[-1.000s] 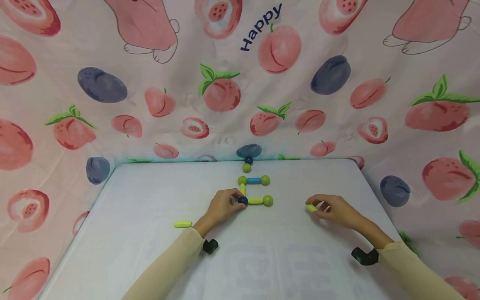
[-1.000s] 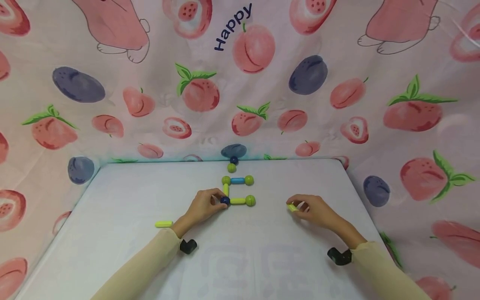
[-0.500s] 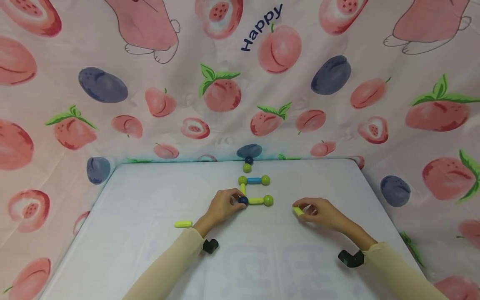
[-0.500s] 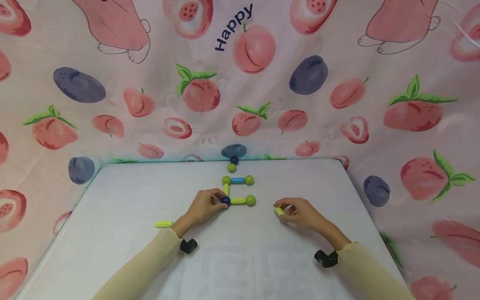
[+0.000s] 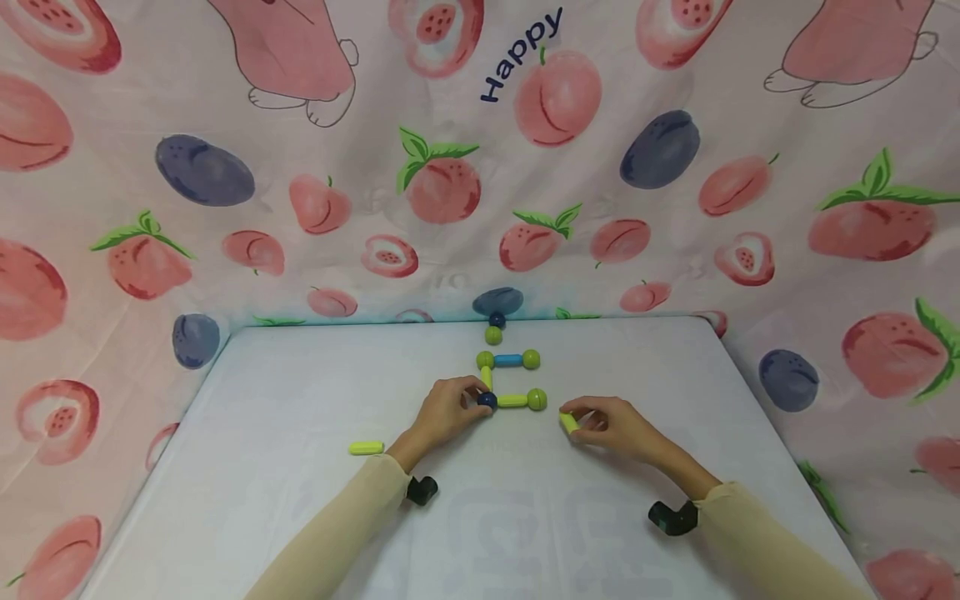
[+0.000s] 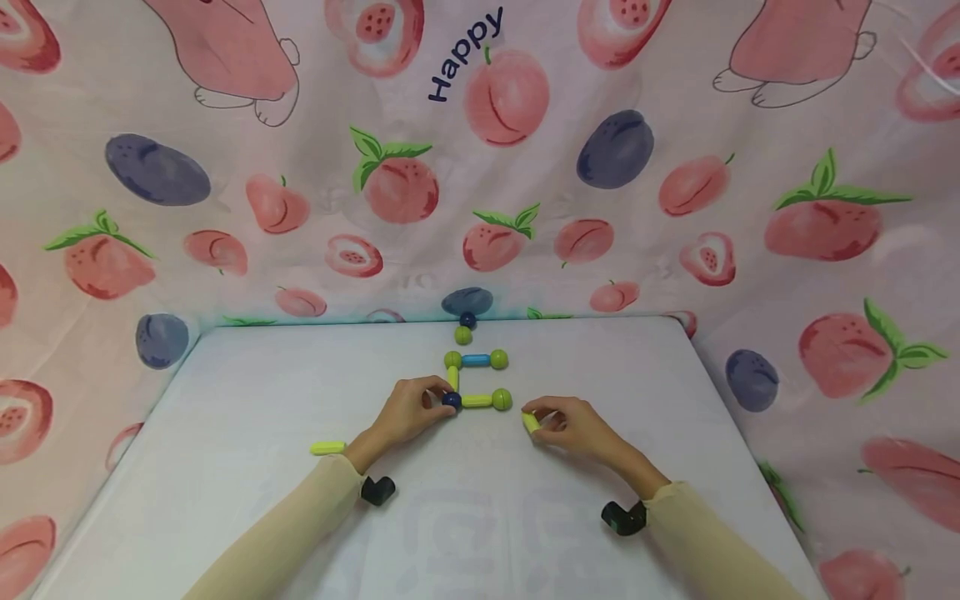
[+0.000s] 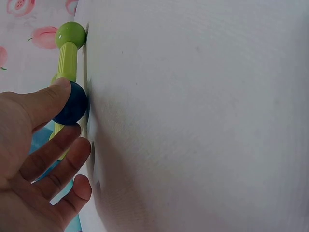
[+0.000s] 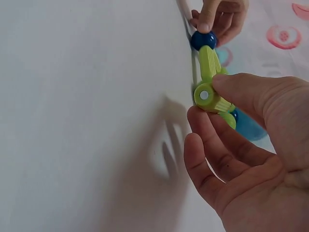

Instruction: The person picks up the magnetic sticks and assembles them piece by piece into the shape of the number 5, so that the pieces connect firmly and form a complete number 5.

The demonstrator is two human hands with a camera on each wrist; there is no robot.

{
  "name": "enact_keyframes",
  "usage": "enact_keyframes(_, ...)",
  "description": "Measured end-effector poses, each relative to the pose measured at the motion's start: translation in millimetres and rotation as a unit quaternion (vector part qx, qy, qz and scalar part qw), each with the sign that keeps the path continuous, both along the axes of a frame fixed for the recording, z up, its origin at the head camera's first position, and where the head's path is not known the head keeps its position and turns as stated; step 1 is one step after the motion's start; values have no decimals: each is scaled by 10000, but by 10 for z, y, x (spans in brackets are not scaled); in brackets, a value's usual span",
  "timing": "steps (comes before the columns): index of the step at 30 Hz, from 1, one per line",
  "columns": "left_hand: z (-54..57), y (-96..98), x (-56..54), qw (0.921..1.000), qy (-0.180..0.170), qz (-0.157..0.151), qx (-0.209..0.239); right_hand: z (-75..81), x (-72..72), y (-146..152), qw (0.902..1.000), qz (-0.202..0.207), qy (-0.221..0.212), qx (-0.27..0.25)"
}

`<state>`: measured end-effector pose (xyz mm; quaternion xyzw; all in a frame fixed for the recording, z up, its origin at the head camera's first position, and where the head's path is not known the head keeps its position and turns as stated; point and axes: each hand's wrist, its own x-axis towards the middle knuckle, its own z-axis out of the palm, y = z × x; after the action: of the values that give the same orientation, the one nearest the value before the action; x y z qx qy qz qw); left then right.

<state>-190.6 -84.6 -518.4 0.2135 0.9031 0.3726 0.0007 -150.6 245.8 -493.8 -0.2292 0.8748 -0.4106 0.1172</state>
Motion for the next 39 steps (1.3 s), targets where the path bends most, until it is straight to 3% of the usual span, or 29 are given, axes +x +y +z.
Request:
enact_keyframes(17,-23,0,-7,10000,17,6,75,-115,-8,-369,9992,-300,-71,-258)
enact_keyframes(28,-24,0,-6,10000,-40,54,28,-129,1,-417,9987,-436,11,-249)
enact_keyframes(39,-10,6,0,9999,-89,78,-17,-166,-17,-459,9958,-877,-154,-235)
